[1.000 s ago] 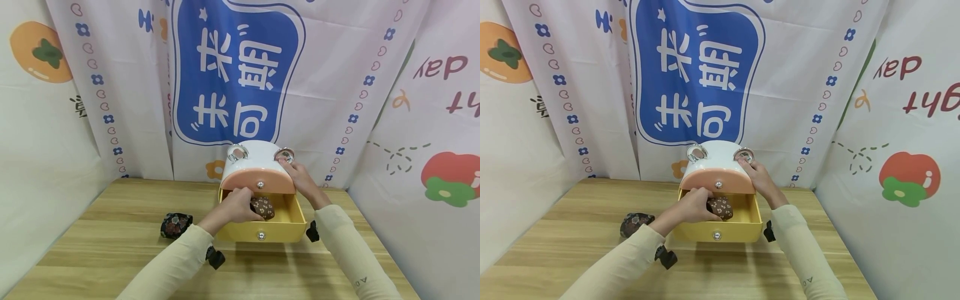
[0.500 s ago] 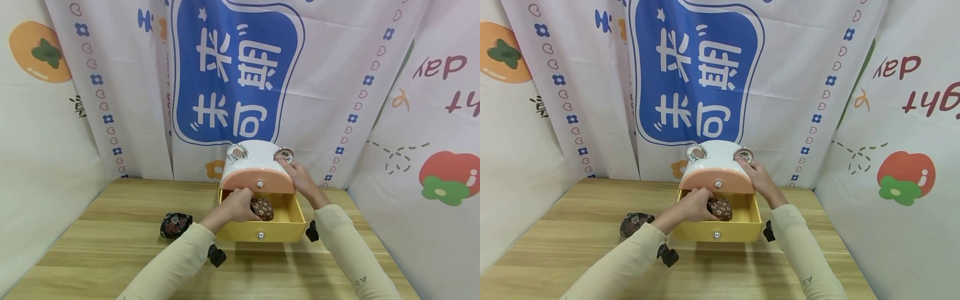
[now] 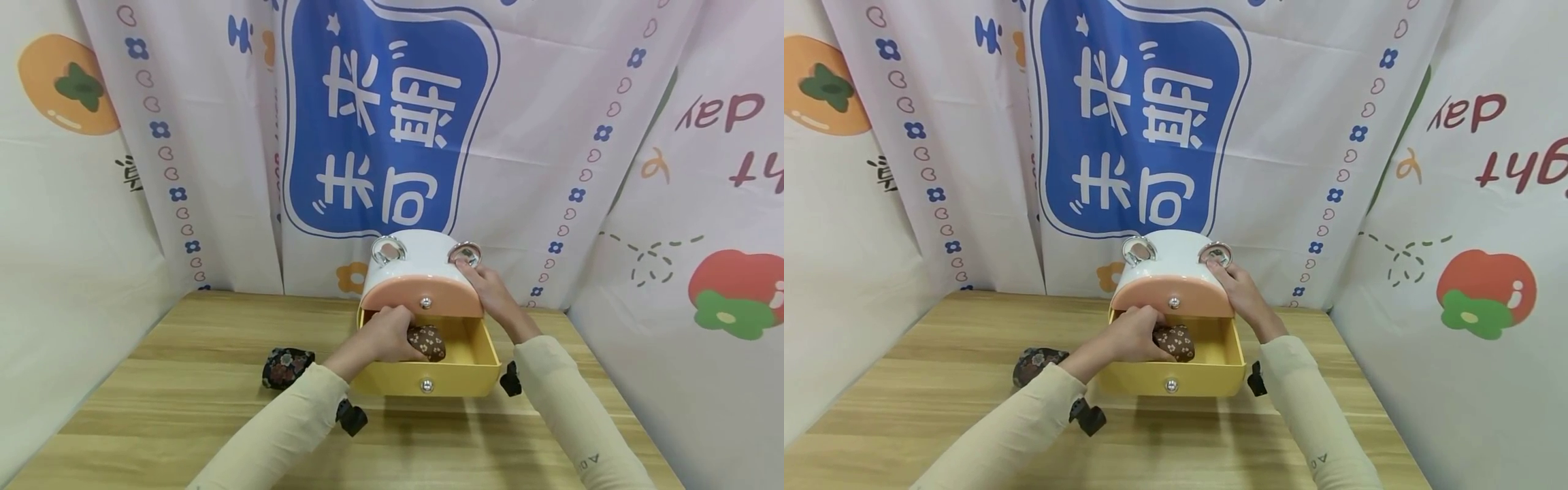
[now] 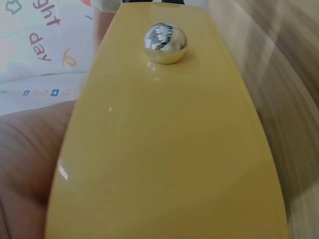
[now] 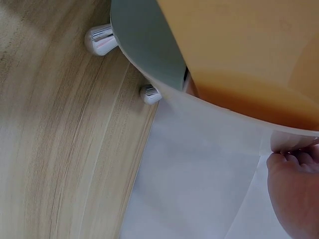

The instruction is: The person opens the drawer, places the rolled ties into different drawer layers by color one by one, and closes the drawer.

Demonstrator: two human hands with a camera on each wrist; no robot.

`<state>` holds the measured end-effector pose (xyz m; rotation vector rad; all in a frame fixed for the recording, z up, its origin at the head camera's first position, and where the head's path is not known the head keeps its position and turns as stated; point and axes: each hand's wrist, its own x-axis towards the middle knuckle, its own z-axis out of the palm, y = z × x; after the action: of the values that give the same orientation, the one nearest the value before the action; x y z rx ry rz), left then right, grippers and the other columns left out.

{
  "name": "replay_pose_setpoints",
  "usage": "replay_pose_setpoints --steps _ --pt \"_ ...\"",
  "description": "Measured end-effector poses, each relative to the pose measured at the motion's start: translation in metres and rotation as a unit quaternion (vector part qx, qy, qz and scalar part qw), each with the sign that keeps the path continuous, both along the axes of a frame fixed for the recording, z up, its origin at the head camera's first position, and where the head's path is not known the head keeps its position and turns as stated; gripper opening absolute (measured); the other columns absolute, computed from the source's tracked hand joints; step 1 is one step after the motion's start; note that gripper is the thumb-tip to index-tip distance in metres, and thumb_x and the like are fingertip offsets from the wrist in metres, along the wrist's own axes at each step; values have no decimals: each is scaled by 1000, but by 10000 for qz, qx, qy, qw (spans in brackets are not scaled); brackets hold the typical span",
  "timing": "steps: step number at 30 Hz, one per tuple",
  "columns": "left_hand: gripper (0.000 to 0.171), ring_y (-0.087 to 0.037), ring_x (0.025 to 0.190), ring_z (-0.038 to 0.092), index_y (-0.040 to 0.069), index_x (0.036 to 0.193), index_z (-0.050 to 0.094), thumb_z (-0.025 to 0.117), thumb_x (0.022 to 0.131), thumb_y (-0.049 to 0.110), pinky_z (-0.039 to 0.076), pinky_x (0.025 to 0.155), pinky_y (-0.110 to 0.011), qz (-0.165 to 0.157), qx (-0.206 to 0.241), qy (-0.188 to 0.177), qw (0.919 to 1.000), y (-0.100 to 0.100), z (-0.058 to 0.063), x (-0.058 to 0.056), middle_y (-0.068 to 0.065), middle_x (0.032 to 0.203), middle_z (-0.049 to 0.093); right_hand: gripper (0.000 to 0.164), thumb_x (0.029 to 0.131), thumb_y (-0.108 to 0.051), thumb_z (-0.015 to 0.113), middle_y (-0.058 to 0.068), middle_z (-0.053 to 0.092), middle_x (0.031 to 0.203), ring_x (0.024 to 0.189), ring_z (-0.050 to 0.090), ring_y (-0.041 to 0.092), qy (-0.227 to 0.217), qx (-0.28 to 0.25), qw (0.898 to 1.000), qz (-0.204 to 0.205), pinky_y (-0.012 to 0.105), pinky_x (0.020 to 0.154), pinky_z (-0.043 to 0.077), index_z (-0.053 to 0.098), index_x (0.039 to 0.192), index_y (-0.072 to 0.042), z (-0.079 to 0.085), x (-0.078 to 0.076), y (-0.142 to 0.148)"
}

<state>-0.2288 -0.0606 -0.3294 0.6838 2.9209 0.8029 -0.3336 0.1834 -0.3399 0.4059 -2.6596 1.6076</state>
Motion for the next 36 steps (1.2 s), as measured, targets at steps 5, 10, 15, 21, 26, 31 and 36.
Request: replay_pose_setpoints --steps 5,10,15,21,26,31,36 --pt "39 -11 74 58 7 92 70 96 76 31 48 69 -27 -174 151 167 9996 -5 8 5 3 80 67 79 102 -76 39 3 72 90 81 68 21 -42 11 10000 14 35 84 54 62 130 -6 2 1 1" --pt "33 -9 62 45 4 82 67 91 81 27 36 59 -24 -320 345 298 9984 -11 17 12 5 67 55 76 103 -73 39 2 72 90 82 68 21 -126 -27 9999 57 35 85 53 62 132 -7 2 0 1" --pt "29 -14 76 61 4 88 72 91 82 25 52 77 -32 -210 607 447 9969 -16 27 21 -1 82 73 76 103 -74 38 2 72 91 82 69 21 -158 -41 9998 89 36 86 53 61 133 -8 2 0 1" --pt "23 -21 97 75 10 93 76 91 82 24 61 88 -39 190 974 635 9930 -21 40 35 -1 97 80 78 102 -76 38 3 72 92 85 68 22 -76 2 9999 70 36 89 52 62 133 -8 2 1 2" --pt "30 -21 100 76 10 104 76 91 82 25 62 90 -37 502 1031 857 9897 -24 47 52 -2 104 80 79 102 -76 38 4 72 92 86 69 23 -78 1 9999 100 37 91 51 63 132 -7 2 2 1" --pt "25 -15 87 73 11 95 76 90 84 27 62 81 -31 676 1060 1097 9860 -26 48 67 -1 94 79 82 101 -78 36 5 73 95 88 69 24 -80 35 9999 110 37 92 50 62 135 -9 1 2 1" --pt "23 -4 71 66 12 85 76 90 84 30 57 68 -21 827 1095 1347 9813 -26 45 82 4 79 75 81 101 -77 36 5 73 93 86 69 23 -29 -13 9999 159 37 91 52 61 136 -8 0 0 2"
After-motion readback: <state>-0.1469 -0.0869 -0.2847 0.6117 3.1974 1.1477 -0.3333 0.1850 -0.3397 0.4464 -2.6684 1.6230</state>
